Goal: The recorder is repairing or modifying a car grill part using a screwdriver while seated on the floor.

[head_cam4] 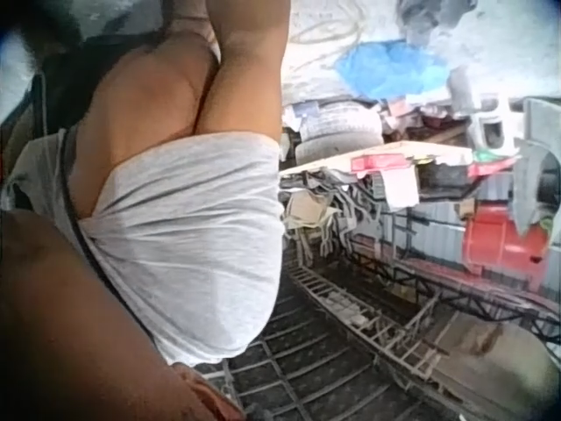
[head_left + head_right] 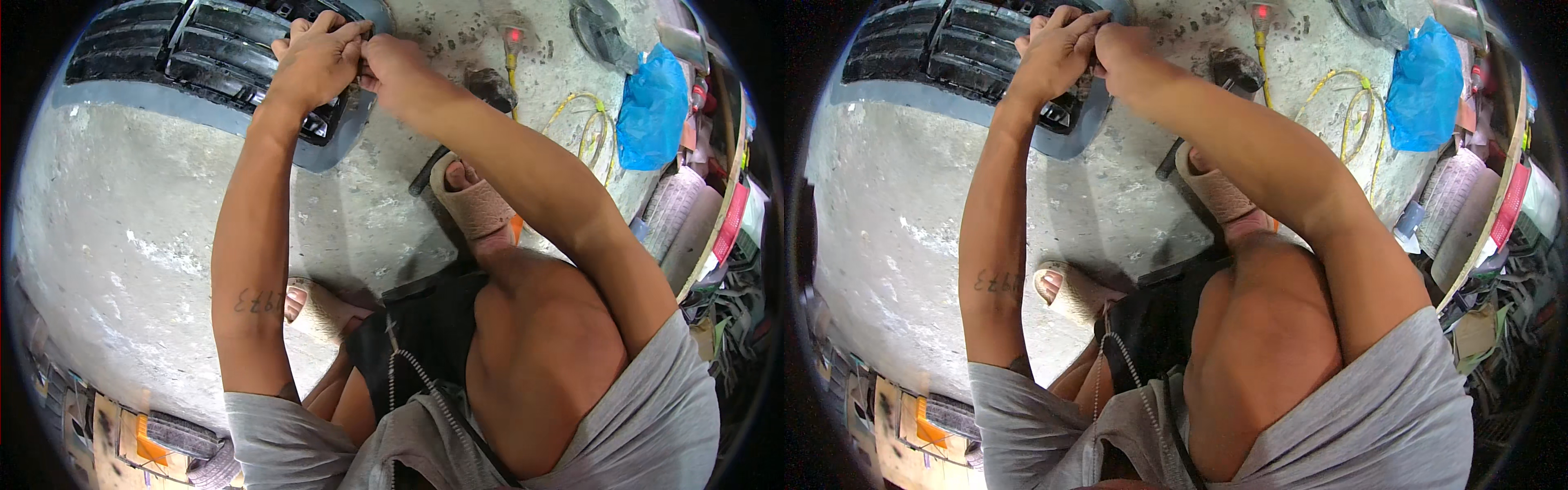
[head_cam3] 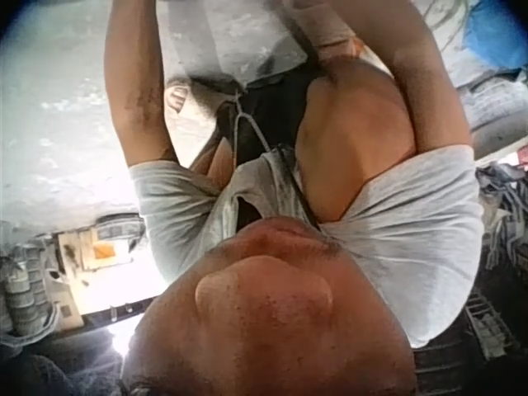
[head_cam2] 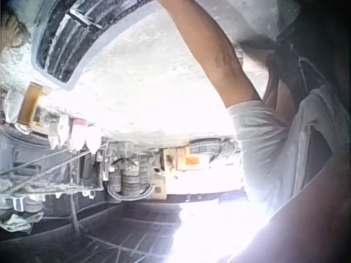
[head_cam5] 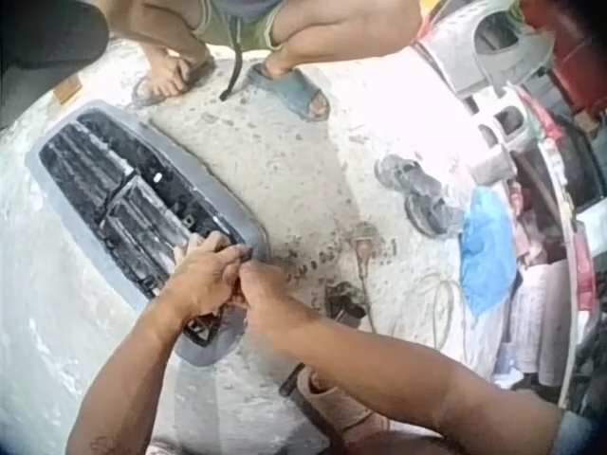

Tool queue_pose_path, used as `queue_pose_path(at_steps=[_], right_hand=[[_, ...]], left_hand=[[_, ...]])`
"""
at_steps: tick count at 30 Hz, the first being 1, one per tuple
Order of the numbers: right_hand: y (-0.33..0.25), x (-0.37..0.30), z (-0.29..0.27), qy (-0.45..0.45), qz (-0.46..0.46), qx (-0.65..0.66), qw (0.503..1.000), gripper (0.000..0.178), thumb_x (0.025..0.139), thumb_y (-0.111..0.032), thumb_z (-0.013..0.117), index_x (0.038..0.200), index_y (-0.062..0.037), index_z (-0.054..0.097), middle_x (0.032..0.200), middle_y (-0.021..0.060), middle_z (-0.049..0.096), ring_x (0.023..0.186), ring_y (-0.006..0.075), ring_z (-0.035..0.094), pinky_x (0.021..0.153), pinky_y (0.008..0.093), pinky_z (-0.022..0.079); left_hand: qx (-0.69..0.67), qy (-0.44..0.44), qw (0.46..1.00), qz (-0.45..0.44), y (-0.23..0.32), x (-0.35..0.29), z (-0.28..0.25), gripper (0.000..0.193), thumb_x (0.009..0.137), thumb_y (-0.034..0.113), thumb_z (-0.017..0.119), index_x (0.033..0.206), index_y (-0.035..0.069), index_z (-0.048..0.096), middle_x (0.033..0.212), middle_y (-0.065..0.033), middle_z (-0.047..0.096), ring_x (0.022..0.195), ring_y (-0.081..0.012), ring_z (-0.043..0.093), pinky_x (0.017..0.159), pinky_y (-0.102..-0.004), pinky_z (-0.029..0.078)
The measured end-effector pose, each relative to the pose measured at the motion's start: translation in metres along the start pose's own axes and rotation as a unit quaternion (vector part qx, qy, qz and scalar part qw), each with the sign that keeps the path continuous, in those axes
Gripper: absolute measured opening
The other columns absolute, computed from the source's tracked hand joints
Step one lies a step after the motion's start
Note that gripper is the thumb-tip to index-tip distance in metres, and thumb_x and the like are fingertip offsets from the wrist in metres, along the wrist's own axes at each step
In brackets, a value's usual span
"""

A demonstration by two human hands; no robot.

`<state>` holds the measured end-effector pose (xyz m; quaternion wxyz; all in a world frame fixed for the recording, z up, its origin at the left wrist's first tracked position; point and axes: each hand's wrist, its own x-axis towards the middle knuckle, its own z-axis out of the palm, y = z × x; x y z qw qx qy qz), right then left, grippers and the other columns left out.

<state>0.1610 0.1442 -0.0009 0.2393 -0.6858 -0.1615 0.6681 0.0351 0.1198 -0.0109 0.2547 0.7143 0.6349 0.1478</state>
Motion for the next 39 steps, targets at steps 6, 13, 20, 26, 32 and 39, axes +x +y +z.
queue_pose_path(at_steps=[6, 13, 20, 26, 32, 39], right_hand=[[0.007, 0.006, -0.003, 0.004, -0.093, -0.046, 0.995, 0.01, 0.09, -0.01, 0.059, 0.087, -0.0041, 0.067, 0.078, 0.006, 0.064, 0.068, 0.0159, 0.059, 0.06, 0.0343, 0.045], [0.011, 0.017, -0.016, 0.051, -0.326, -0.297, 0.896, 0.023, 0.091, -0.012, 0.061, 0.076, 0.0034, 0.067, 0.064, 0.0063, 0.062, 0.06, 0.0145, 0.06, 0.051, 0.0328, 0.043], [0.0, 0.007, -0.033, -0.086, -0.158, -0.148, 0.973, 0.02, 0.1, -0.015, 0.056, 0.093, 0.0002, 0.067, 0.079, 0.0056, 0.067, 0.067, 0.0154, 0.064, 0.057, 0.0288, 0.045], [-0.007, 0.004, -0.034, -0.124, -0.129, -0.17, 0.969, 0.02, 0.101, -0.017, 0.054, 0.096, -0.0021, 0.067, 0.085, 0.0047, 0.068, 0.068, 0.0143, 0.063, 0.059, 0.027, 0.046], [-0.012, 0.002, -0.02, -0.107, -0.1, -0.159, 0.976, 0.019, 0.097, -0.015, 0.057, 0.091, -0.0009, 0.067, 0.079, 0.0047, 0.065, 0.063, 0.0135, 0.057, 0.057, 0.0293, 0.045], [-0.003, 0.003, -0.002, 0.036, -0.175, -0.173, 0.969, 0.02, 0.088, -0.017, 0.063, 0.082, 0.0007, 0.069, 0.077, 0.0144, 0.07, 0.07, 0.0236, 0.066, 0.062, 0.0381, 0.053]], left_hand=[[0.051, -0.011, 0.998, -0.027, 0.001, 0.002, 0.002, 0.039, 0.099, 0.033, 0.049, 0.135, 0.035, 0.063, 0.129, 0.0023, 0.059, 0.119, -0.0326, 0.05, 0.098, -0.0539, 0.036], [0.015, 0.022, 0.999, -0.023, 0.004, 0.006, 0.008, 0.039, 0.098, 0.037, 0.051, 0.136, 0.037, 0.062, 0.133, 0.0023, 0.059, 0.122, -0.0338, 0.049, 0.099, -0.0547, 0.034], [-0.068, -0.012, 0.994, -0.087, 0.017, 0.012, -0.012, 0.07, 0.082, 0.051, 0.071, 0.137, 0.01, 0.058, 0.138, -0.0192, 0.053, 0.125, -0.0428, 0.048, 0.106, -0.0599, 0.033], [-0.052, 0.029, 0.997, -0.057, 0.002, 0.007, 0.0, 0.051, 0.096, 0.046, 0.054, 0.145, 0.032, 0.053, 0.138, -0.0035, 0.057, 0.129, -0.0357, 0.046, 0.106, -0.0562, 0.027], [-0.04, 0.028, 0.998, -0.028, -0.009, 0.008, 0.009, 0.045, 0.097, 0.043, 0.051, 0.139, 0.031, 0.061, 0.136, -0.0007, 0.058, 0.128, -0.0339, 0.046, 0.105, -0.0544, 0.027], [-0.002, 0.025, 1.0, -0.009, -0.006, 0.007, 0.009, 0.043, 0.1, 0.034, 0.045, 0.139, 0.032, 0.061, 0.131, -0.0041, 0.06, 0.115, -0.0339, 0.049, 0.101, -0.0486, 0.034]])
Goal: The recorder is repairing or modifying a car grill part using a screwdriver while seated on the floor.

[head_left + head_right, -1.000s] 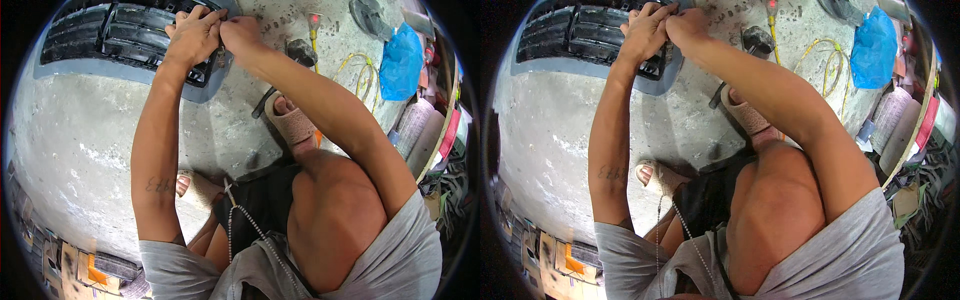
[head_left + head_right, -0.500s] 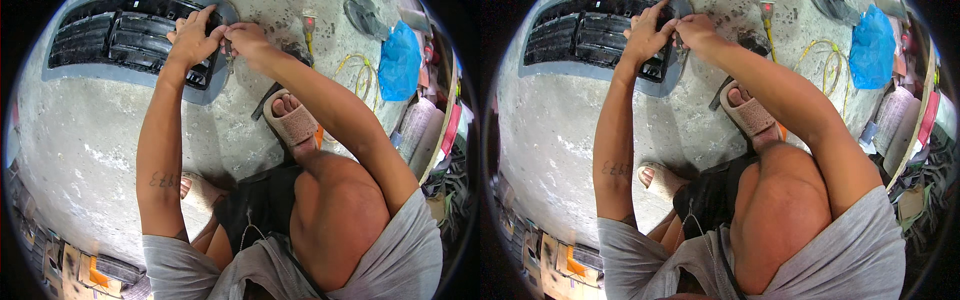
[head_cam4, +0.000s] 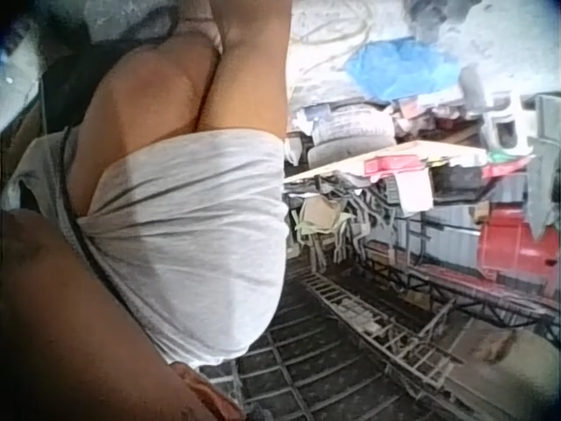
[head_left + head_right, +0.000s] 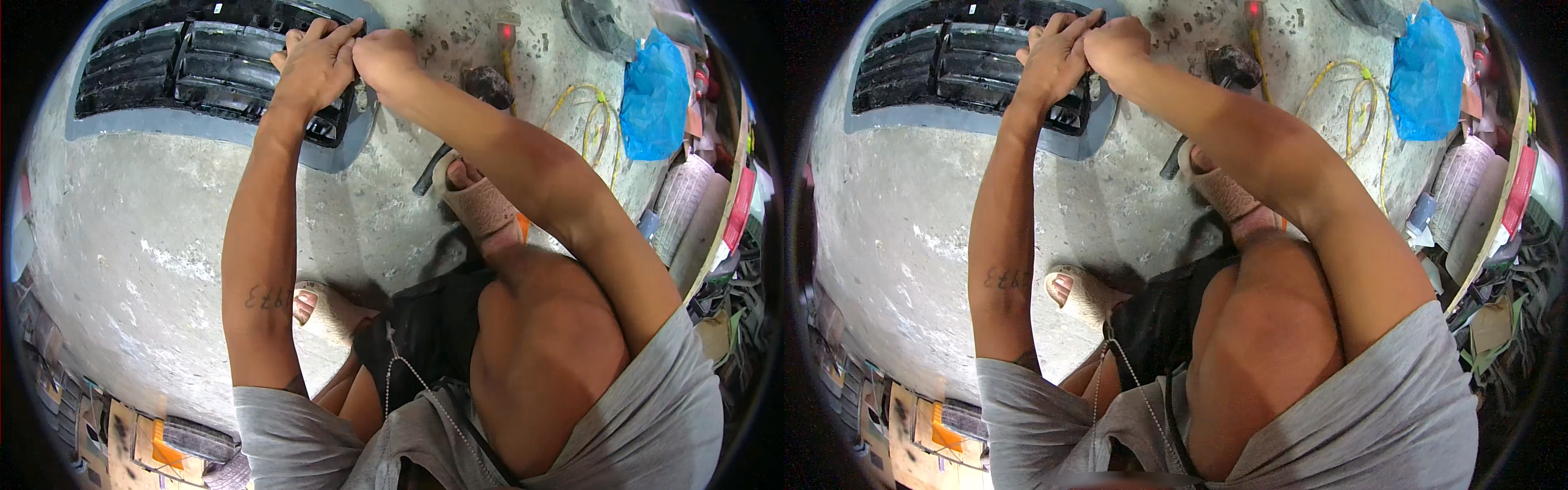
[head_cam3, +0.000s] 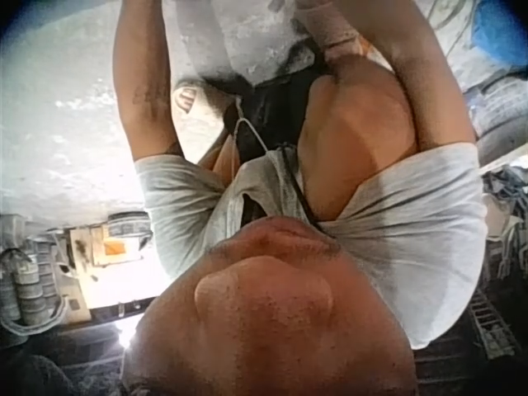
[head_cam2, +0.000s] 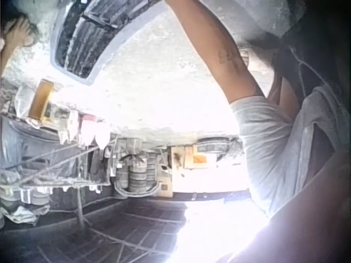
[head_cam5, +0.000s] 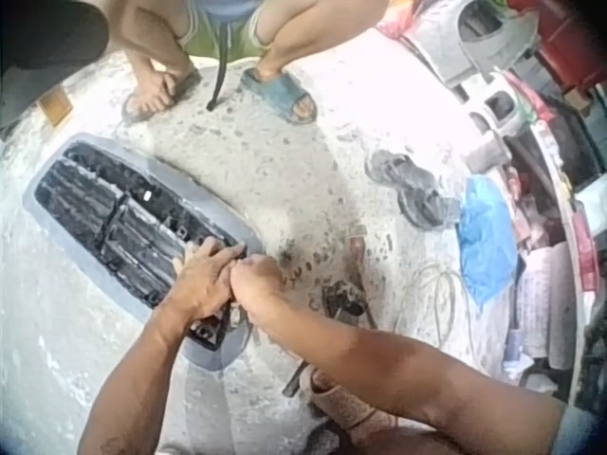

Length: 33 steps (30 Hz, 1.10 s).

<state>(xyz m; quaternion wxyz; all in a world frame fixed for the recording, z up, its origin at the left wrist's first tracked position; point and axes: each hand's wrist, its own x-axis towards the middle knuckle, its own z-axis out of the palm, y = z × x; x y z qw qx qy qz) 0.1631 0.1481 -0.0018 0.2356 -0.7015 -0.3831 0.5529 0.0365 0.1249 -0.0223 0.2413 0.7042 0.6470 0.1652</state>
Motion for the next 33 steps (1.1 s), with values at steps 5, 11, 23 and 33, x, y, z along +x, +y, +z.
queue_pose_path(at_steps=[5, 11, 23, 33], right_hand=[[0.004, 0.011, -0.007, 0.032, -0.1, -0.238, 0.966, 0.02, 0.093, -0.019, 0.059, 0.09, -0.0012, 0.068, 0.084, 0.0169, 0.072, 0.075, 0.0205, 0.067, 0.071, 0.0362, 0.054], [0.02, 0.001, -0.015, -0.07, -0.028, -0.018, 0.997, 0.023, 0.099, -0.016, 0.054, 0.093, 0.0036, 0.066, 0.088, 0.0168, 0.07, 0.078, 0.023, 0.071, 0.07, 0.0358, 0.058], [0.004, -0.005, 0.002, -0.081, 0.036, 0.147, 0.985, 0.02, 0.092, -0.009, 0.058, 0.079, 0.0042, 0.065, 0.078, 0.0142, 0.066, 0.07, 0.0225, 0.066, 0.064, 0.0366, 0.053], [0.009, 0.012, -0.001, 0.061, -0.068, -0.113, 0.989, 0.02, 0.082, -0.018, 0.068, 0.081, 0.0015, 0.072, 0.08, 0.0129, 0.072, 0.074, 0.02, 0.067, 0.068, 0.0388, 0.052]], left_hand=[[0.0, 0.015, 1.0, -0.004, 0.004, 0.003, 0.002, 0.043, 0.098, 0.038, 0.047, 0.138, 0.033, 0.062, 0.133, 0.0013, 0.059, 0.121, -0.0335, 0.048, 0.101, -0.0536, 0.029], [-0.016, 0.023, 0.998, -0.05, 0.003, 0.0, 0.003, 0.056, 0.093, 0.046, 0.054, 0.145, 0.026, 0.055, 0.137, -0.0027, 0.058, 0.124, -0.0357, 0.048, 0.103, -0.0559, 0.027], [-0.034, -0.004, 0.999, -0.015, -0.003, 0.004, 0.001, 0.043, 0.097, 0.042, 0.047, 0.137, 0.035, 0.063, 0.135, 0.0001, 0.06, 0.122, -0.0341, 0.047, 0.102, -0.054, 0.028], [-0.038, -0.035, 0.998, -0.019, 0.02, 0.006, -0.02, 0.047, 0.096, 0.036, 0.05, 0.137, 0.016, 0.062, 0.121, -0.0175, 0.059, 0.108, -0.0424, 0.052, 0.093, -0.0564, 0.038]])
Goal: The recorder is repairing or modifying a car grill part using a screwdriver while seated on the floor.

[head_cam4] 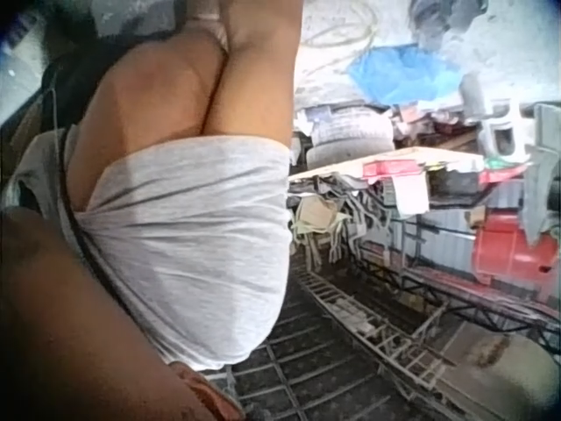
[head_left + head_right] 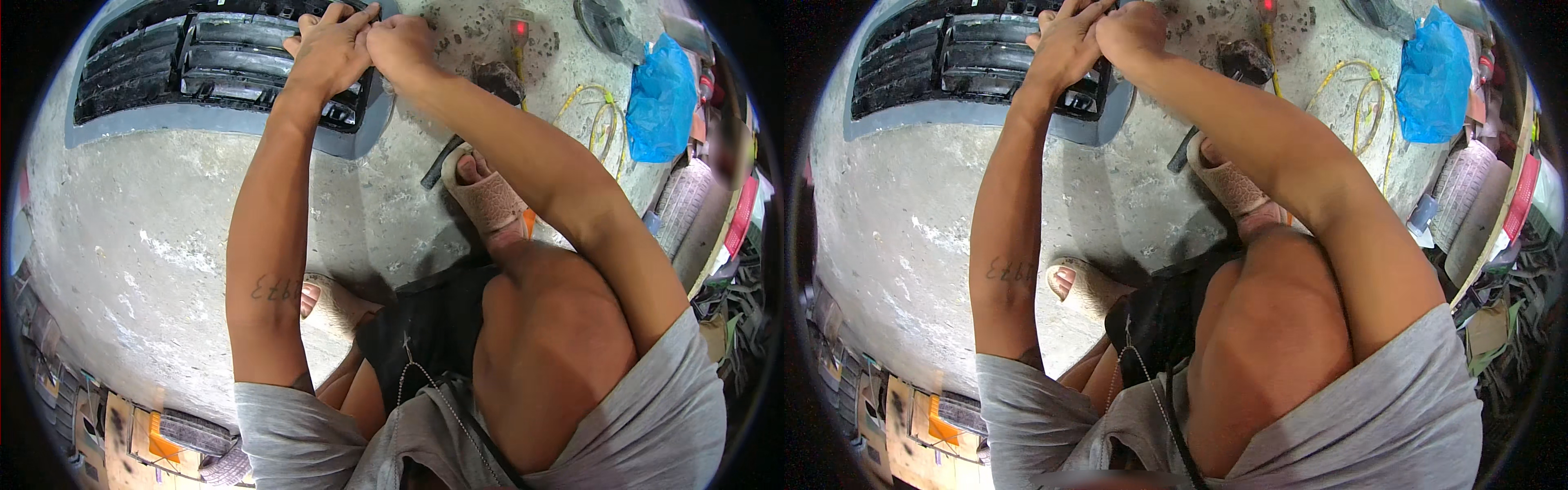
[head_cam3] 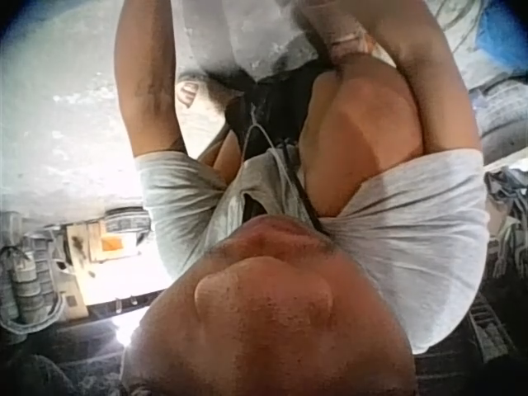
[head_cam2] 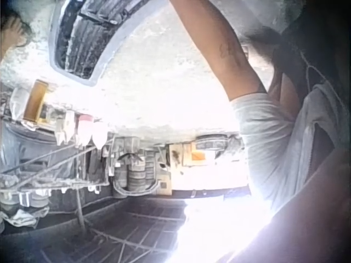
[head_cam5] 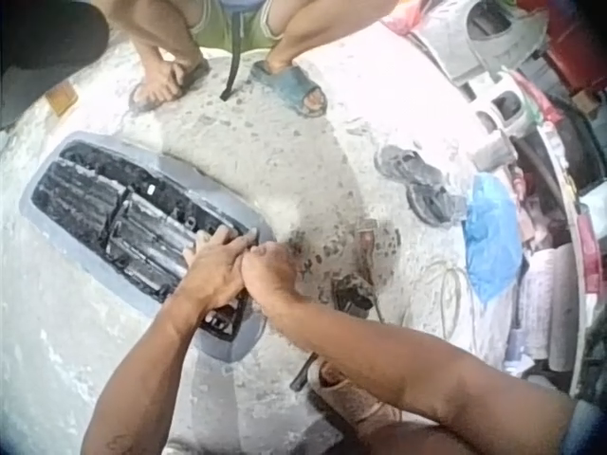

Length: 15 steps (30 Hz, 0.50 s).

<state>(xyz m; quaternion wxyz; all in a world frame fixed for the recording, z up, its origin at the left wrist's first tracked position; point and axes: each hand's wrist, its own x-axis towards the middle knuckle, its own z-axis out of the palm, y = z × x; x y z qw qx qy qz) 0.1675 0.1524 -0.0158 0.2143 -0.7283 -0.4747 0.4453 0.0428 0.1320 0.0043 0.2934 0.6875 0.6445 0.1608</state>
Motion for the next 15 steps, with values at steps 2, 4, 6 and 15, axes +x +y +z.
queue_pose_path(at_steps=[2, 4, 6, 15], right_hand=[[0.005, 0.004, -0.004, 0.007, -0.06, -0.074, 0.995, 0.021, 0.084, -0.02, 0.065, 0.086, 0.0006, 0.072, 0.078, 0.0115, 0.072, 0.072, 0.0248, 0.069, 0.069, 0.0398, 0.054], [0.004, 0.003, -0.011, -0.04, -0.064, -0.068, 0.995, 0.023, 0.088, -0.02, 0.062, 0.097, -0.0005, 0.072, 0.081, 0.01, 0.073, 0.071, 0.0222, 0.07, 0.067, 0.0368, 0.054], [0.028, 0.015, -0.031, -0.053, -0.1, -0.02, 0.993, 0.025, 0.091, -0.02, 0.061, 0.103, -0.0009, 0.07, 0.082, 0.0088, 0.072, 0.07, 0.0195, 0.069, 0.066, 0.034, 0.054], [0.016, 0.011, -0.079, -0.165, -0.104, -0.022, 0.98, 0.028, 0.102, -0.024, 0.055, 0.113, -0.0008, 0.066, 0.086, 0.0062, 0.069, 0.069, 0.0138, 0.067, 0.064, 0.0279, 0.052]], left_hand=[[-0.005, 0.001, 1.0, -0.005, -0.004, 0.001, 0.004, 0.048, 0.095, 0.035, 0.051, 0.138, 0.016, 0.06, 0.123, -0.0174, 0.058, 0.111, -0.0425, 0.051, 0.095, -0.0581, 0.038], [-0.009, 0.004, 1.0, -0.008, -0.001, 0.002, 0.003, 0.049, 0.094, 0.035, 0.053, 0.139, 0.016, 0.059, 0.125, -0.0173, 0.057, 0.114, -0.0426, 0.05, 0.097, -0.0597, 0.037], [-0.007, 0.015, 0.999, -0.034, 0.009, 0.002, 0.006, 0.055, 0.092, 0.034, 0.057, 0.144, 0.015, 0.054, 0.131, -0.0172, 0.054, 0.124, -0.0437, 0.045, 0.104, -0.0632, 0.033], [-0.006, 0.105, 0.991, -0.083, 0.014, 0.001, 0.013, 0.065, 0.089, 0.034, 0.067, 0.148, 0.014, 0.048, 0.128, -0.0152, 0.058, 0.125, -0.04, 0.047, 0.105, -0.058, 0.032]])
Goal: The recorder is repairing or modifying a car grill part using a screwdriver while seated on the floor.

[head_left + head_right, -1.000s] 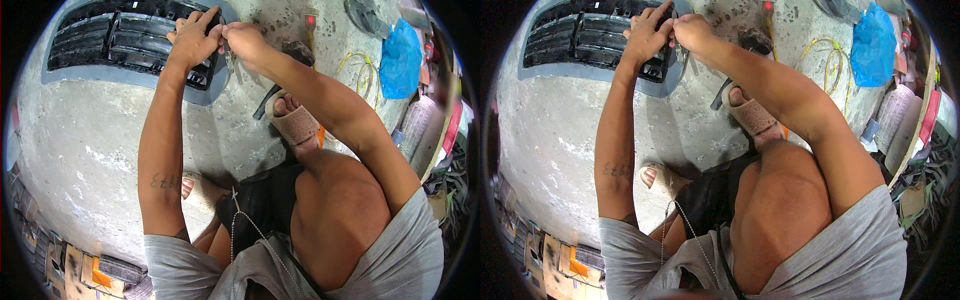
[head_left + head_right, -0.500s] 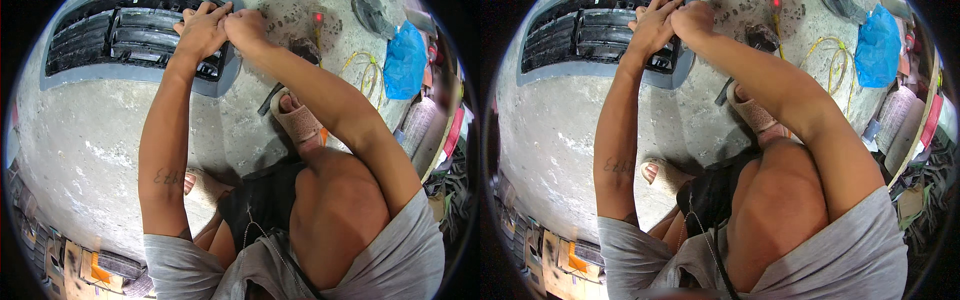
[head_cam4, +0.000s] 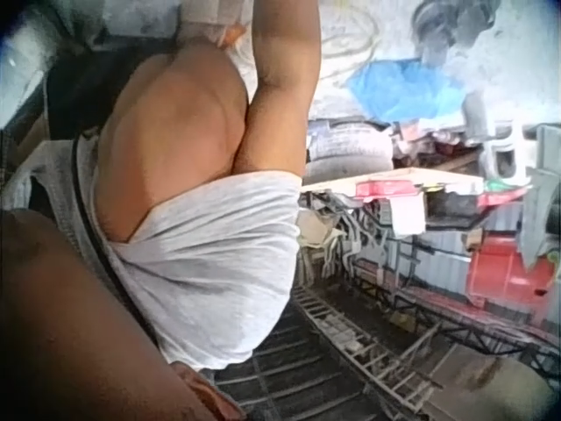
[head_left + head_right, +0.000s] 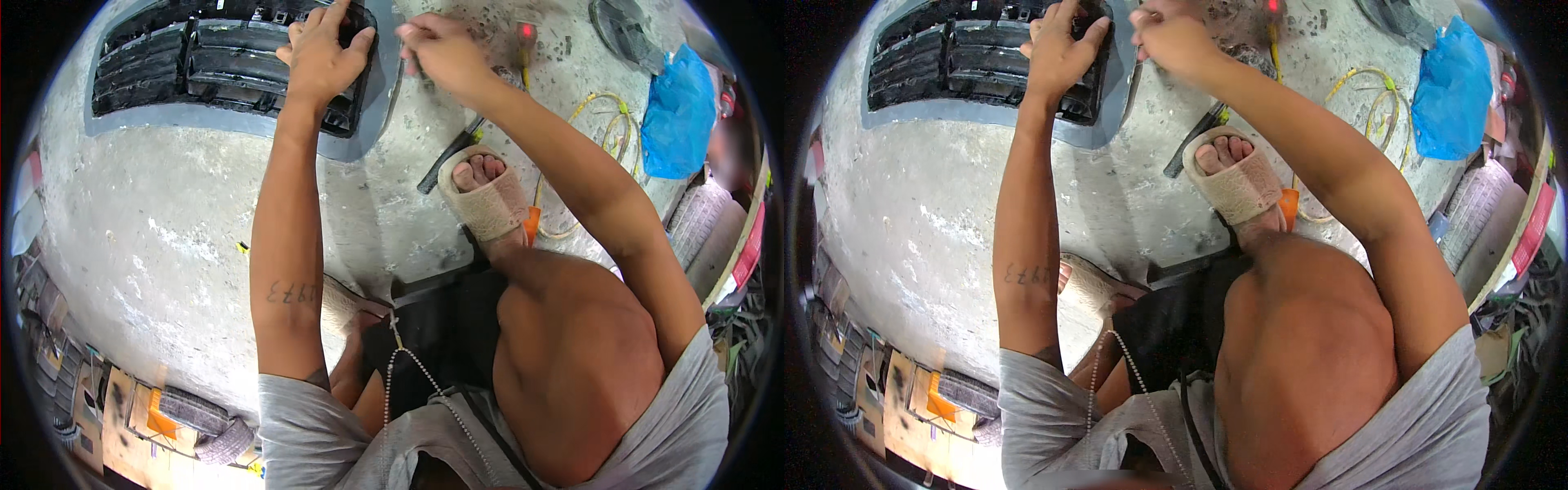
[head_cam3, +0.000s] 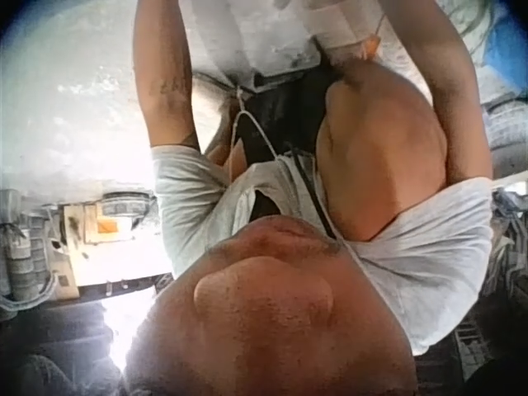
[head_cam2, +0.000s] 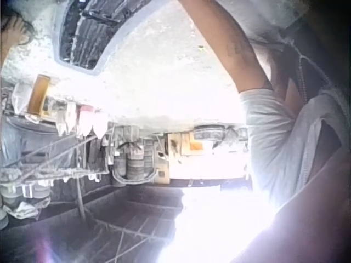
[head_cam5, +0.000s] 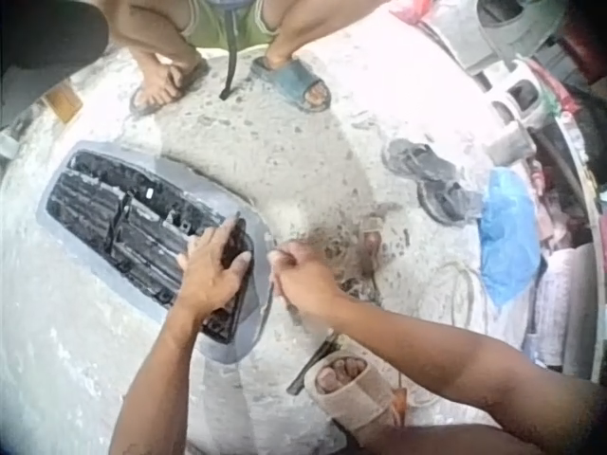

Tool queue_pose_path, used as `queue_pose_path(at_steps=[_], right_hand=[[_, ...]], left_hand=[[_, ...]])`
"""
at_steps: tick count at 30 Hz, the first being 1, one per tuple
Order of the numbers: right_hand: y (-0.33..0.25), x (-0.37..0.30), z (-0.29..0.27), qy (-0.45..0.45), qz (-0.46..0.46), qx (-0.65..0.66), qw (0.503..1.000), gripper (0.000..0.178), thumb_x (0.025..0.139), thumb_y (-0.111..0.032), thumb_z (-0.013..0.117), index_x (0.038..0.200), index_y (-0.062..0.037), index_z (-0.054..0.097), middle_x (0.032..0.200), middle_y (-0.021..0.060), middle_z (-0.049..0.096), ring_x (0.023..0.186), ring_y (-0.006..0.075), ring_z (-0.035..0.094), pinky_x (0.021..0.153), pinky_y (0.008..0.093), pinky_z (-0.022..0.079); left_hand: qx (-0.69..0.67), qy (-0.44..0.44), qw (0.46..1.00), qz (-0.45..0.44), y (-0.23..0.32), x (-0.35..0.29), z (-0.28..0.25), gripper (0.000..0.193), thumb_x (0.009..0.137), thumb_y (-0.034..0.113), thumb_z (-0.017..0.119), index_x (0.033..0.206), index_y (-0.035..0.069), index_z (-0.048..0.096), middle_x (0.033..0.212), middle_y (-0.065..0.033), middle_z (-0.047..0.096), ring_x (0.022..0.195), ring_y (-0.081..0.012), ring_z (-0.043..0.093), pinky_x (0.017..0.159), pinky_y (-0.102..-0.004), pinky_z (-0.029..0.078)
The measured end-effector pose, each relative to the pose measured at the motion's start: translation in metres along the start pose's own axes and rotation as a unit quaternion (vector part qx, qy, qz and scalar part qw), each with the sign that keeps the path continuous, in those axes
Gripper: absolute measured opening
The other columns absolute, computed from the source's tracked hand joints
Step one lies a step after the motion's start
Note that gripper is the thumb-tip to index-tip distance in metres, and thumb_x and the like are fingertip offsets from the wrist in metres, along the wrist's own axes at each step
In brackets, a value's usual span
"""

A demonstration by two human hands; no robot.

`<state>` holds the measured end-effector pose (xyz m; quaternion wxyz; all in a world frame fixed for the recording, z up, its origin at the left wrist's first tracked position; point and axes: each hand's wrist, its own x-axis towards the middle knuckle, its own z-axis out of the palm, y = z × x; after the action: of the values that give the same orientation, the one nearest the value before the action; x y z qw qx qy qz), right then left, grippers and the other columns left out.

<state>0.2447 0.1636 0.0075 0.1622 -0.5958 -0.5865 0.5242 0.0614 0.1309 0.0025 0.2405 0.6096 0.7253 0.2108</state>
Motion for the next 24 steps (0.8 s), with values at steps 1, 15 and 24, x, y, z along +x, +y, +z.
queue_pose_path(at_steps=[1, 15, 24], right_hand=[[0.002, 0.003, 0.008, -0.041, 0.029, 0.086, 0.995, 0.028, 0.103, -0.024, 0.054, 0.112, -0.0009, 0.066, 0.087, 0.0061, 0.069, 0.07, 0.014, 0.067, 0.064, 0.0282, 0.051], [-0.028, 0.006, 0.052, 0.025, 0.212, 0.302, 0.929, 0.028, 0.104, -0.023, 0.052, 0.104, 0.0037, 0.059, 0.086, 0.0099, 0.067, 0.067, 0.0174, 0.065, 0.06, 0.0304, 0.05], [0.01, 0.014, 0.078, 0.172, 0.006, 0.03, 0.985, 0.015, 0.096, -0.014, 0.061, 0.099, 0.0006, 0.061, 0.077, 0.0103, 0.071, 0.068, 0.0203, 0.067, 0.068, 0.0343, 0.053]], left_hand=[[0.004, -0.002, 1.0, -0.003, 0.001, 0.001, 0.001, 0.065, 0.089, 0.034, 0.067, 0.148, 0.014, 0.048, 0.128, -0.0152, 0.058, 0.125, -0.04, 0.047, 0.105, -0.058, 0.032], [0.05, -0.03, 0.997, 0.042, -0.008, -0.002, 0.004, 0.04, 0.086, 0.019, 0.06, 0.123, 0.027, 0.073, 0.104, -0.0069, 0.061, 0.098, -0.0322, 0.051, 0.083, -0.0488, 0.034], [0.053, -0.047, 0.997, 0.044, 0.004, 0.002, -0.001, 0.042, 0.086, 0.017, 0.058, 0.125, 0.026, 0.072, 0.106, -0.0064, 0.061, 0.098, -0.0324, 0.05, 0.085, -0.0493, 0.034]])
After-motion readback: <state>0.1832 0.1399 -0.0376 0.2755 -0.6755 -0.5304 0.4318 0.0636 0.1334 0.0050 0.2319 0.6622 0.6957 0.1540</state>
